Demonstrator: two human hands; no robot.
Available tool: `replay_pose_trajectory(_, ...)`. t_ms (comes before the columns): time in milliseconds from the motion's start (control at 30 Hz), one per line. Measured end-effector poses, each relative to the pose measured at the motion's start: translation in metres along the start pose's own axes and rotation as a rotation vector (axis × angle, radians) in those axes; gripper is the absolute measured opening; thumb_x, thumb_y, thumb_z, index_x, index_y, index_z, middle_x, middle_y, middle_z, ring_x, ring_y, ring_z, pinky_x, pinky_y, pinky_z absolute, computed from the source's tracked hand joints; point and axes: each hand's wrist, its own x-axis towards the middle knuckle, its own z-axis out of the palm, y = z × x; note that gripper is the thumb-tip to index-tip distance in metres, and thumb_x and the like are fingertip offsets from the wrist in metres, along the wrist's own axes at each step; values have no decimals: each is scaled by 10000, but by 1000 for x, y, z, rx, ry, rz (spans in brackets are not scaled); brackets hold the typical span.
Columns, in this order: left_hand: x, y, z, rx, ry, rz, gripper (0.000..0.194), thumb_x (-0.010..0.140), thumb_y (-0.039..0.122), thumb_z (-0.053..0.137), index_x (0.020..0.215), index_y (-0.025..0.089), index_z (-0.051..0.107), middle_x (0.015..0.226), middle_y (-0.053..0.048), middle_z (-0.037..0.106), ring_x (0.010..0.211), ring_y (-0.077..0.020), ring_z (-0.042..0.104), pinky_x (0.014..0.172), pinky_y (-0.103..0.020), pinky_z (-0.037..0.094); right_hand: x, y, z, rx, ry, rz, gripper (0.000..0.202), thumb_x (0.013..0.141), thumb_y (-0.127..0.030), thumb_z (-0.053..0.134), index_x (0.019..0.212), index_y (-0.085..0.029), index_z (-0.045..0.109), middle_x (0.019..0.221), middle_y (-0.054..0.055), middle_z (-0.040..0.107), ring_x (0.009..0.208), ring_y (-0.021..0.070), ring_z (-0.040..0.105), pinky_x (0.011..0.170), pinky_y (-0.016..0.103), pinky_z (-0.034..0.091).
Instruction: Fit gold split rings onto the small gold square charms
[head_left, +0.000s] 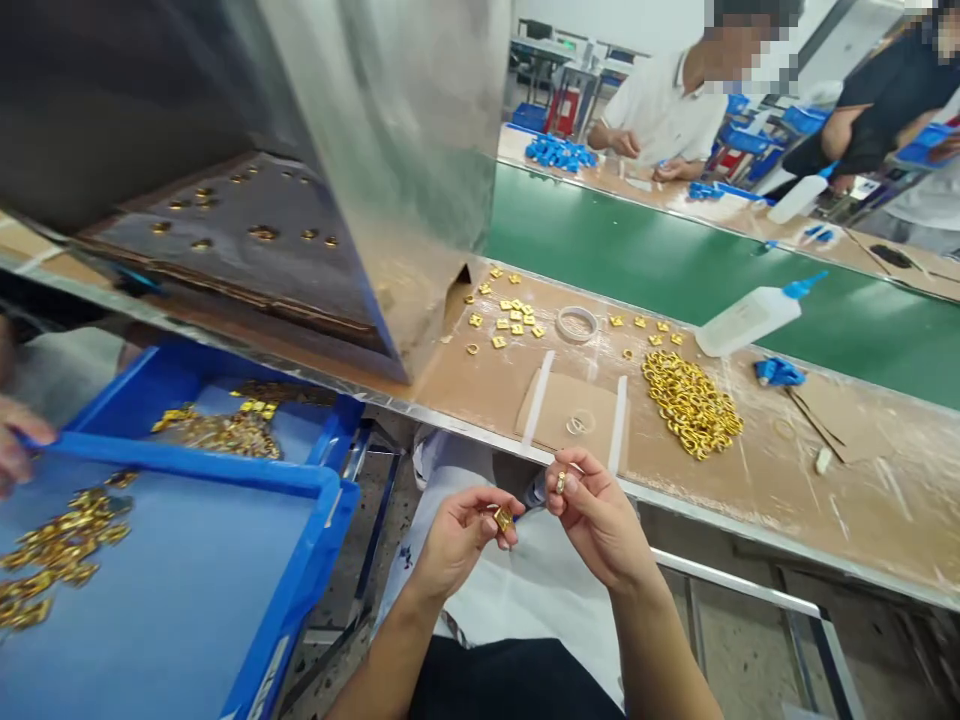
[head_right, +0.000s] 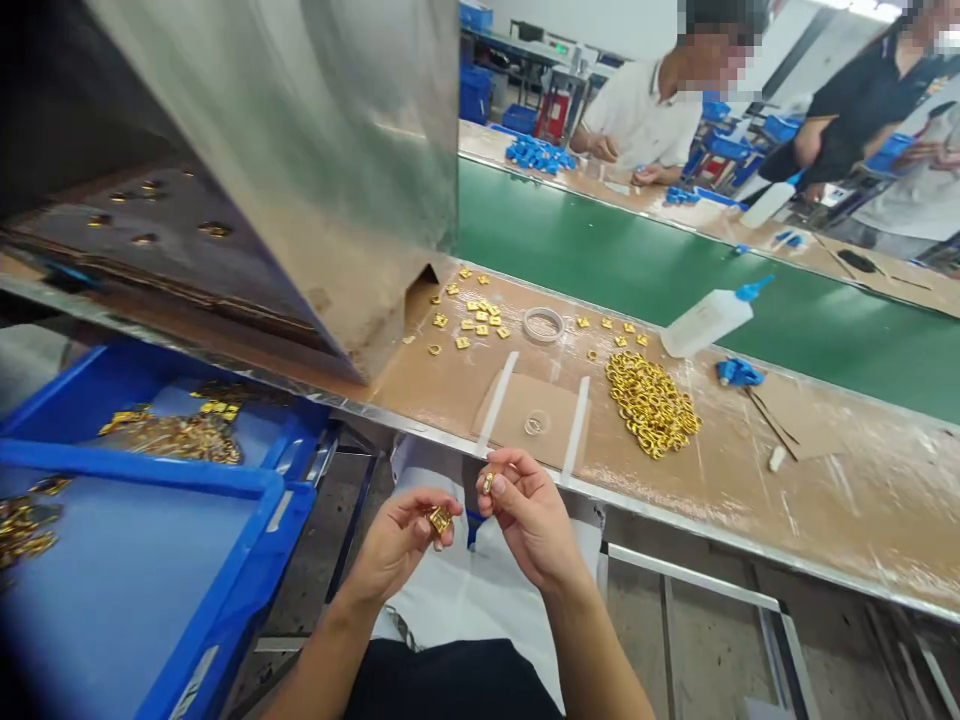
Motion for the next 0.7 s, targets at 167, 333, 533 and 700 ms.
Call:
replay_pose_trajectory(167,24,-8,13,36,-92,-37,365,675,393,912,906,151,767,884,-101,784,576,-120,671,501,-197,502,-9,-3,-32,110,7,-30,231,744,-279,905,864,-228,714,732,-10,650,594,51,542,591,125,476)
replay_pose_trajectory(333,39,-14,28,7,-113,-31,407,656,385,924,936,148,749,825,-84,774,588,-127,681,506,-191,513,-10,-3,-44,217,-86,-28,186,779,-279,881,862,-233,721,710,-18,614,564,34,486,568,108,445)
replay_pose_trajectory(533,49,-12,45,-49,-124,-25,334,669,361,920,885,157,768,822,-54,751,580,-99,667,514,-170,512,-5,0,-47,267,-82,55,236,737,-314,911,840,-225,718,686,-30,560,521,25,402,557,103,453)
replay_pose_trajectory(700,49,-18,48,-77,-117,29,284,686,382,906,890,220,794,838,-20,723,579,-79,653,518,-165,512,-4,2,-42,174,-29,12,250,709,-347,925,811,-227,730,704,-20,616,529,41,472,601,155,520)
